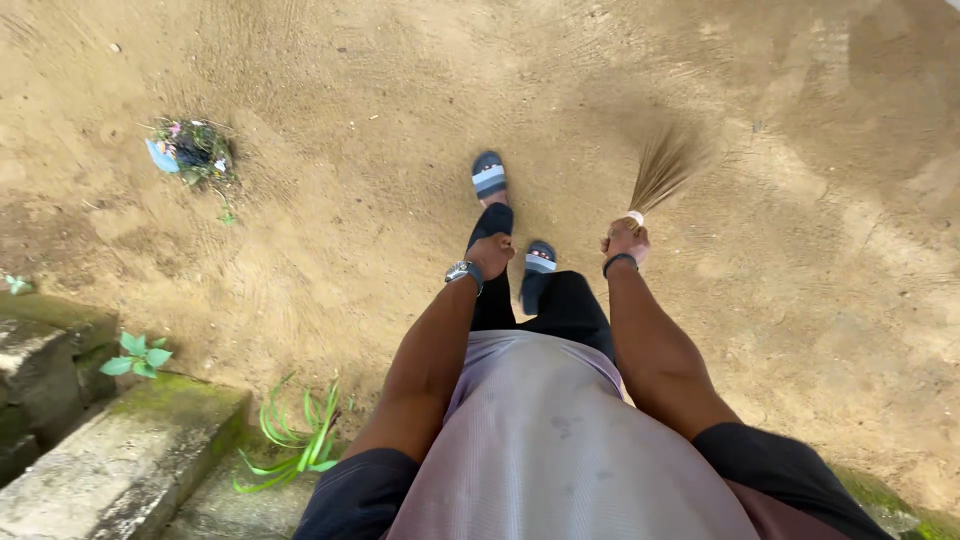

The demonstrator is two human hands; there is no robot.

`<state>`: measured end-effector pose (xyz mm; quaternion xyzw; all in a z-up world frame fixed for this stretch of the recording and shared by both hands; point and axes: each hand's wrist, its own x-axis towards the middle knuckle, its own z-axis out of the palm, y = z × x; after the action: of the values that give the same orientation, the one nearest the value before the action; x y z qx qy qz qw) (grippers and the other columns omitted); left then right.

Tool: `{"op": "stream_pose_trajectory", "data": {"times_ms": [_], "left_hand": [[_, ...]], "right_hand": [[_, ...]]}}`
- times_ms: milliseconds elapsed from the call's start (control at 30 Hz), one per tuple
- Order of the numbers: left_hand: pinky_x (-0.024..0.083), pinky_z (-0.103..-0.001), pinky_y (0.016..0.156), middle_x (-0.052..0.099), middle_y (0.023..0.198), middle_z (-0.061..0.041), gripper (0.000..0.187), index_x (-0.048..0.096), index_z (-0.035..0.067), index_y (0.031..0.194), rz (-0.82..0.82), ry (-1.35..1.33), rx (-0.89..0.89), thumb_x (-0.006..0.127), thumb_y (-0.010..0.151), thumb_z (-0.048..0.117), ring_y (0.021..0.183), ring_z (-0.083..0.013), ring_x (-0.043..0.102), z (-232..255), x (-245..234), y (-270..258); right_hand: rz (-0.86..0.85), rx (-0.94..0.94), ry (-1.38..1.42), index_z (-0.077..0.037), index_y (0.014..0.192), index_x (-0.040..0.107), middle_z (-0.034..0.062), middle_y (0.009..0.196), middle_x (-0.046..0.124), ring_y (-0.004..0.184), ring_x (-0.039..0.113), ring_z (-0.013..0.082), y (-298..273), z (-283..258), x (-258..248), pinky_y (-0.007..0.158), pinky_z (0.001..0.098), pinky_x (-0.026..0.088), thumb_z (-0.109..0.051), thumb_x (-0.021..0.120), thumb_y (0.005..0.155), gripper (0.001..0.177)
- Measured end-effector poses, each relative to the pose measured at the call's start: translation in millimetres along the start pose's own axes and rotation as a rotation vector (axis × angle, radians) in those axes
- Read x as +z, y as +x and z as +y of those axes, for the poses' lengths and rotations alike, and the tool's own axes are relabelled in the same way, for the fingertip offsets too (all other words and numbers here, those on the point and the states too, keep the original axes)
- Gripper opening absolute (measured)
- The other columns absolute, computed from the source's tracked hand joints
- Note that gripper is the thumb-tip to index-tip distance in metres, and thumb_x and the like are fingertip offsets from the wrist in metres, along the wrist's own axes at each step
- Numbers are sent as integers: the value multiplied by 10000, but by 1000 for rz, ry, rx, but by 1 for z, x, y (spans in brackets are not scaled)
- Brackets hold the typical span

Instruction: Sweeping dirt and debris from an outdoor dirt courtyard using a traditional handheld broom bundle.

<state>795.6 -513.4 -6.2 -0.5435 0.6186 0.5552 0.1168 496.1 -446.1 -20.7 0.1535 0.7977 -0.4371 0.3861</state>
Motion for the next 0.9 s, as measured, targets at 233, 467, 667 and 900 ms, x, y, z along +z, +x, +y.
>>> {"op": "stream_pose_trajectory", "data": {"times_ms": [233,467,667,900], "left_hand": [[548,-414,970,735,1200,-164,483,639,55,1283,4,15,-14,632,931,386,1137,-341,691,-16,-78,58],[529,-420,965,706,1237,-162,505,603,49,1322,28,-16,-8,638,912,341,1140,-354,662,-8,-108,87],[527,-439,968,680,1270,-186,413,673,47,1211,-24,283,248,574,974,371,1127,-372,662,4,-90,128],[539,-445,910,720,1129,-192,420,679,75,1195,30,23,16,634,879,347,1055,-380,672,81,-111,130]], "right_hand": [[-517,52,-203,-39,1131,734,59,677,618,441,515,122,-49,-64,120,374,262,362,-85,720,858,277],[-682,68,-336,-40,1360,641,73,698,634,446,541,129,-39,-94,135,384,263,392,-91,707,846,520],[-416,38,41,-47,1483,503,98,904,700,582,648,181,4,-112,76,473,294,507,-41,704,842,671],[21,-32,241,-45,1180,516,79,759,592,485,591,222,92,-136,99,407,302,443,45,657,769,444]]}}
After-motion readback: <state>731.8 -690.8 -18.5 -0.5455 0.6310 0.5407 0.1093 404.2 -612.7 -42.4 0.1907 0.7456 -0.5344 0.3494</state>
